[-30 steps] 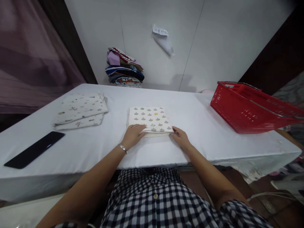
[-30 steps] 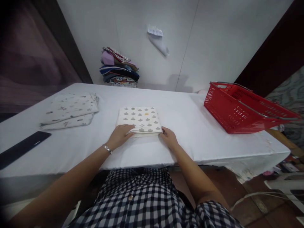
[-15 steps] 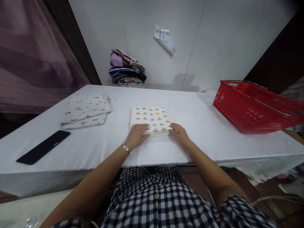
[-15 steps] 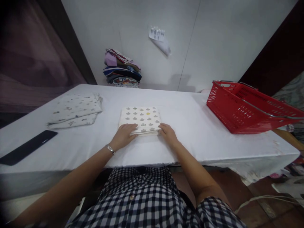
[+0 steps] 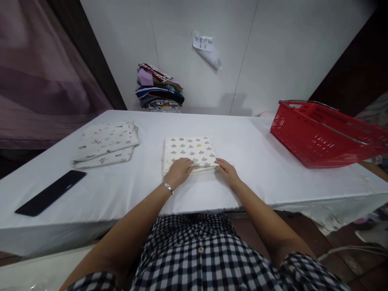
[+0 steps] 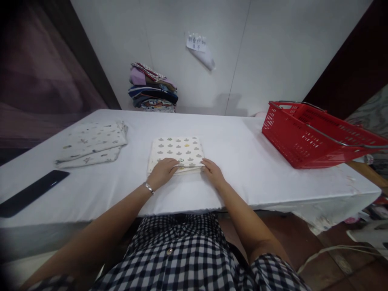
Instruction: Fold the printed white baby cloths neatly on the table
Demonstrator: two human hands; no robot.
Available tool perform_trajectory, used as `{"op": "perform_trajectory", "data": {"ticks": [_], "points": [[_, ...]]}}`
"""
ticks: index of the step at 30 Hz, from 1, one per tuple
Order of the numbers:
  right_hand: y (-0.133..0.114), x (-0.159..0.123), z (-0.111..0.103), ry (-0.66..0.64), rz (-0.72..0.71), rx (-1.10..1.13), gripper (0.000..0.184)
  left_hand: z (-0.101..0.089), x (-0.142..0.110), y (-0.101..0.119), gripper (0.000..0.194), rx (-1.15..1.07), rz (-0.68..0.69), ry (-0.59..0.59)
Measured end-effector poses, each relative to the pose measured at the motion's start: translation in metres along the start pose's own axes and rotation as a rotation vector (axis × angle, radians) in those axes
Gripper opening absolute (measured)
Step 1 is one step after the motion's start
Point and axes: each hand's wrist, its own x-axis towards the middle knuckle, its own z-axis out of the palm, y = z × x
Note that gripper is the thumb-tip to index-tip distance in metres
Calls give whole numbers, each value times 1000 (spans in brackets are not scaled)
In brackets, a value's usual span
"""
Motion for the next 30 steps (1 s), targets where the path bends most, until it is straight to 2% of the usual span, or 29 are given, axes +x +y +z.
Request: {"op": "perform_trajectory", "data": {"ticks": [3,5,8,10,13,15,20,23,27,30], "points": [[-6,-2,-2,-12,72,107,39,-8,-6,4,32,-54,18,6],[-10,0,-5,14,171,197,41,-18,-9,-1,36,-96,-41,53],[-11,16,-8,61,383,268,44,-34,-3,-22,37,-102,-319,232],[-11,35,-9,49,520,287,47,-43,6,-44,42,-97,-565,278],[-9,68,-7,14,645,329,57,-48,23,-71,56,-163,-881,143],[-9,88,-4,-3,690,325,63,-48,33,-81,63,-222,-990,75],[-9,117,8,-24,705,232,78,-41,48,-87,65,-367,-1044,54],[-5,123,14,19,599,238,76,-38,57,-92,57,-409,-1001,93],[7,139,18,91,488,315,74,-36,82,-108,53,-445,-868,235],[22,155,23,133,519,295,75,-29,104,-123,54,-423,-892,191]]}}
